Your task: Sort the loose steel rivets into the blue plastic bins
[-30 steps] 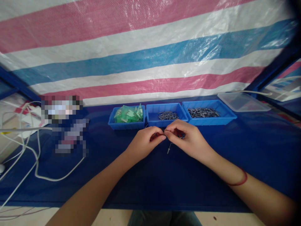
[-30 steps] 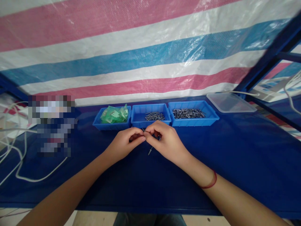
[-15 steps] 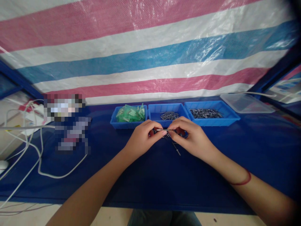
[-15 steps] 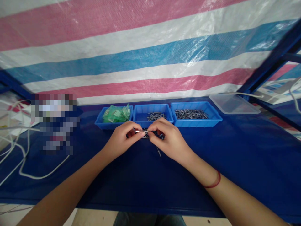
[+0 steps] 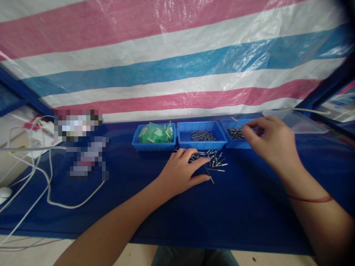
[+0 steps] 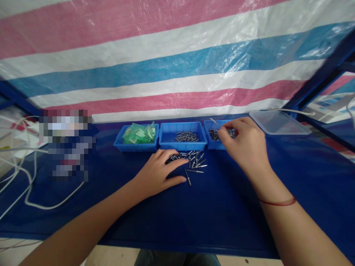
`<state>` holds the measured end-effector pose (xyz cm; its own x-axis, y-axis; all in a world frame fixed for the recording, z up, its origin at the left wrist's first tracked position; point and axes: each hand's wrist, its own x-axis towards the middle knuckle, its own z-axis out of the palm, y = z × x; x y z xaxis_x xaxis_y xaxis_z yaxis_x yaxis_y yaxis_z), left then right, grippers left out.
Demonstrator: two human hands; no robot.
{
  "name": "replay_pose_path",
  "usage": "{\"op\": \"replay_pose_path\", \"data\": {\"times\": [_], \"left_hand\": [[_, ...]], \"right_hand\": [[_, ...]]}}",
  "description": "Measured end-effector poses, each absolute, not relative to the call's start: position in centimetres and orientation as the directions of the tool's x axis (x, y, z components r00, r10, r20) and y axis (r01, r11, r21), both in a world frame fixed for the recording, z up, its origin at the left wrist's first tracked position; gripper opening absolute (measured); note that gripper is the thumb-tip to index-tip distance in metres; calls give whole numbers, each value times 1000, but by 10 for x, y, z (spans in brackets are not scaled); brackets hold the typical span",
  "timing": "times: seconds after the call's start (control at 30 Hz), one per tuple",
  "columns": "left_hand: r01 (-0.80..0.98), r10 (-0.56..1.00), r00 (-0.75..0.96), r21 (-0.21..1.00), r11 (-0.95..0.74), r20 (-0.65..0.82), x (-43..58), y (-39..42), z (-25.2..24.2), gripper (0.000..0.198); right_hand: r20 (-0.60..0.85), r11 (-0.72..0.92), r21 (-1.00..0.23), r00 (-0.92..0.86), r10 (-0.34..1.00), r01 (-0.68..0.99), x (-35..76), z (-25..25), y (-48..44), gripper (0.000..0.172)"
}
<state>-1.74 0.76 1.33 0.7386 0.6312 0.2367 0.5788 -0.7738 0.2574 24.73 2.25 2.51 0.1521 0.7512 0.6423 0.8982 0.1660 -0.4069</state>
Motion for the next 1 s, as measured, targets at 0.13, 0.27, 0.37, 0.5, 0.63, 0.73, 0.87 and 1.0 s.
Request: {"op": "replay_pose_path", "data": {"times": [0.13,0.27,0.37,0.5,0.63,0.73,0.87,1.0], "left_hand": [[586,619,758,203,-785,205,-15,5,9,43],[597,622,764,178,-782,173,-15,7,9,29],[598,622,764,175,-782,172,-15,9,8,25],[607,624,761,146,-782,178,-15,11,8,23],[588,610,762,163,-792,216,-15,12,7,25],[535,569,782,195,-822,255,-14,11,6,35],[510,548,801,204,-835,242,-9,9,3,30],[513,535,808,149,-845,249,-4,7,0,24]], "right_hand": [[609,-8,-368,248,753,930,275,19,24,11],[593,-57,-320,247,767,946,272,21,22,20],[627,71,-293,136,767,954,252,30,17,25],[640,309,-313,-41,767,898,224,37,11,18],[590,480,-371,-197,783,795,211,37,6,14],[578,523,-385,-243,779,760,206,36,4,11],[580,533,-386,-252,775,753,204,35,4,10],[573,539,-392,-261,777,745,203,36,3,10]]}}
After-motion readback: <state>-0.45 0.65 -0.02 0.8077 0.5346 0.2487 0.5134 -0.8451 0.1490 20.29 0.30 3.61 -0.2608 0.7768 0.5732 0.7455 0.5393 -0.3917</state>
